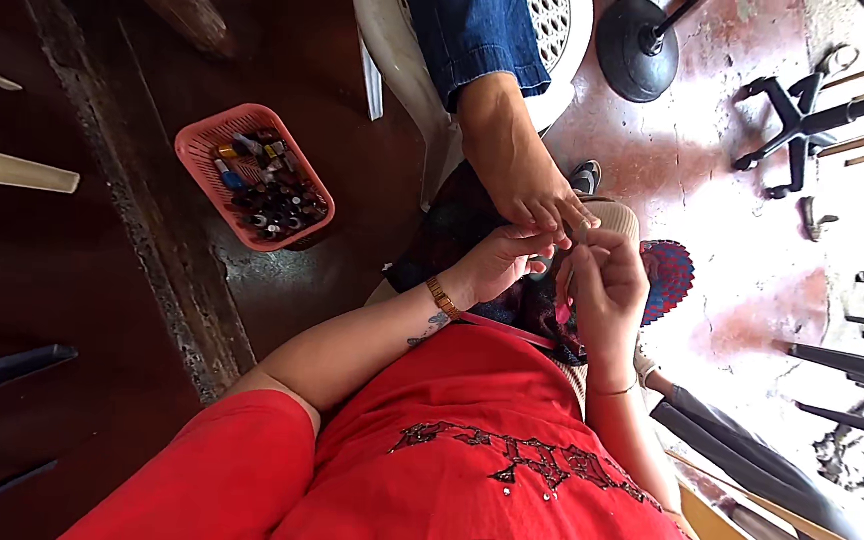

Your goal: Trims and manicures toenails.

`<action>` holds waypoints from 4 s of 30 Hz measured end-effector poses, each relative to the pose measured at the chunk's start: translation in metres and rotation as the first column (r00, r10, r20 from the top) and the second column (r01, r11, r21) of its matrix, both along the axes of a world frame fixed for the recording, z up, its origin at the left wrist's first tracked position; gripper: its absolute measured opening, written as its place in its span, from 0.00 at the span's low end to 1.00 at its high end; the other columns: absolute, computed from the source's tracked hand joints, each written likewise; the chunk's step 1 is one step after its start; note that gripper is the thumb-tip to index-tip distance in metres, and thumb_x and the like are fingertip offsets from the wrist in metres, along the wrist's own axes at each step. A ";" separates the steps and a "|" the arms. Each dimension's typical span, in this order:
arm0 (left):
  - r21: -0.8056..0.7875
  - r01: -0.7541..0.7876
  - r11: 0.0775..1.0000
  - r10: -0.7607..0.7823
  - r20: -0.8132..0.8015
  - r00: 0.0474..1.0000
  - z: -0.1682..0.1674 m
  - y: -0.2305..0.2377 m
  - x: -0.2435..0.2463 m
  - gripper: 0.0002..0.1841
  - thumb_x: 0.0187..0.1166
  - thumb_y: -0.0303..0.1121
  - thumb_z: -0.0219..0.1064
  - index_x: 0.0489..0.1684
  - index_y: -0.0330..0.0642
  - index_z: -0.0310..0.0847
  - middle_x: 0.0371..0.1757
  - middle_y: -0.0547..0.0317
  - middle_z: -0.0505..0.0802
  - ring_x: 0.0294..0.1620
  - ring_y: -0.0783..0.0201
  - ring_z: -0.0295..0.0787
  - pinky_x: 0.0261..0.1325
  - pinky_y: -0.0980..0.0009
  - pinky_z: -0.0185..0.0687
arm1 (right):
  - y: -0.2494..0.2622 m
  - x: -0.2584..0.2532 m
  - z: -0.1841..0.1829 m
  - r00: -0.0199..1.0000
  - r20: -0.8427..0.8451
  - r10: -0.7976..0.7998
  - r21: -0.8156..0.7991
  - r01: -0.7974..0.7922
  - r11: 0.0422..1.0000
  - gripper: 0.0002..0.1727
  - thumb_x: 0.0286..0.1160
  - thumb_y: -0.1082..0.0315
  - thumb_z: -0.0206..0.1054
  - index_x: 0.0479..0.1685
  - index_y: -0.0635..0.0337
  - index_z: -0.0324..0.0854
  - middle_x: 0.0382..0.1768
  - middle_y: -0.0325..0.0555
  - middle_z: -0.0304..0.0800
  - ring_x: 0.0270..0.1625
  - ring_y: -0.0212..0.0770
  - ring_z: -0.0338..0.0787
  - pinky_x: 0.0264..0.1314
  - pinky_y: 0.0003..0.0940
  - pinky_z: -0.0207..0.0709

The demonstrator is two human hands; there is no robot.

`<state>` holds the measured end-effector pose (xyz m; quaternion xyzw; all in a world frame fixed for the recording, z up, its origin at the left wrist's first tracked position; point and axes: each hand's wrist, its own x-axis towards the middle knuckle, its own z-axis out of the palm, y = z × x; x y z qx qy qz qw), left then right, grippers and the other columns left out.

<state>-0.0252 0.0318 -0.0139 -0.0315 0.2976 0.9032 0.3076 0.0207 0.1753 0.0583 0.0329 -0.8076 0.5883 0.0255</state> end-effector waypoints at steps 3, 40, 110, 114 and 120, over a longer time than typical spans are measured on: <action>-0.048 -0.025 0.999 0.025 0.000 1.000 0.008 -0.001 0.006 0.14 0.88 0.28 0.54 0.42 0.50 0.88 0.42 0.69 0.90 0.43 0.73 0.85 0.51 0.74 0.83 | 0.007 0.013 -0.006 0.999 0.019 -0.030 0.047 0.029 0.998 0.12 0.86 0.71 0.61 0.61 0.62 0.83 0.26 0.38 0.89 0.18 0.28 0.80 0.18 0.22 0.76; -0.020 -0.055 0.998 0.056 0.032 0.998 0.009 -0.003 0.010 0.11 0.86 0.37 0.57 0.40 0.57 0.88 0.40 0.73 0.92 0.42 0.76 0.88 0.49 0.76 0.85 | -0.007 -0.033 0.010 0.965 -0.143 0.220 -0.375 -0.258 0.890 0.11 0.91 0.63 0.58 0.57 0.54 0.83 0.25 0.34 0.85 0.18 0.26 0.81 0.19 0.22 0.80; -0.052 -0.059 0.997 0.063 0.079 0.995 0.009 0.023 0.000 0.08 0.82 0.26 0.63 0.42 0.53 0.87 0.45 0.66 0.92 0.42 0.72 0.85 0.49 0.71 0.83 | 0.023 -0.004 -0.032 0.861 -0.508 0.028 0.524 0.283 0.803 0.12 0.79 0.71 0.70 0.55 0.63 0.93 0.41 0.51 0.95 0.41 0.39 0.94 0.40 0.31 0.85; -0.101 -0.063 0.993 0.072 0.087 0.994 0.013 0.022 0.001 0.09 0.83 0.24 0.61 0.41 0.51 0.85 0.42 0.67 0.90 0.44 0.70 0.86 0.53 0.68 0.84 | 0.022 -0.002 -0.029 0.886 -0.464 -0.016 0.513 0.284 0.810 0.12 0.78 0.71 0.71 0.56 0.61 0.93 0.42 0.50 0.96 0.41 0.38 0.93 0.42 0.31 0.85; -0.167 -0.070 0.984 0.083 0.078 0.993 0.018 0.022 0.002 0.08 0.84 0.25 0.62 0.46 0.51 0.84 0.48 0.66 0.90 0.48 0.70 0.86 0.55 0.69 0.83 | 0.016 0.000 -0.027 0.888 -0.460 -0.022 0.544 0.301 0.783 0.12 0.80 0.71 0.69 0.57 0.61 0.93 0.41 0.51 0.96 0.40 0.41 0.94 0.39 0.33 0.85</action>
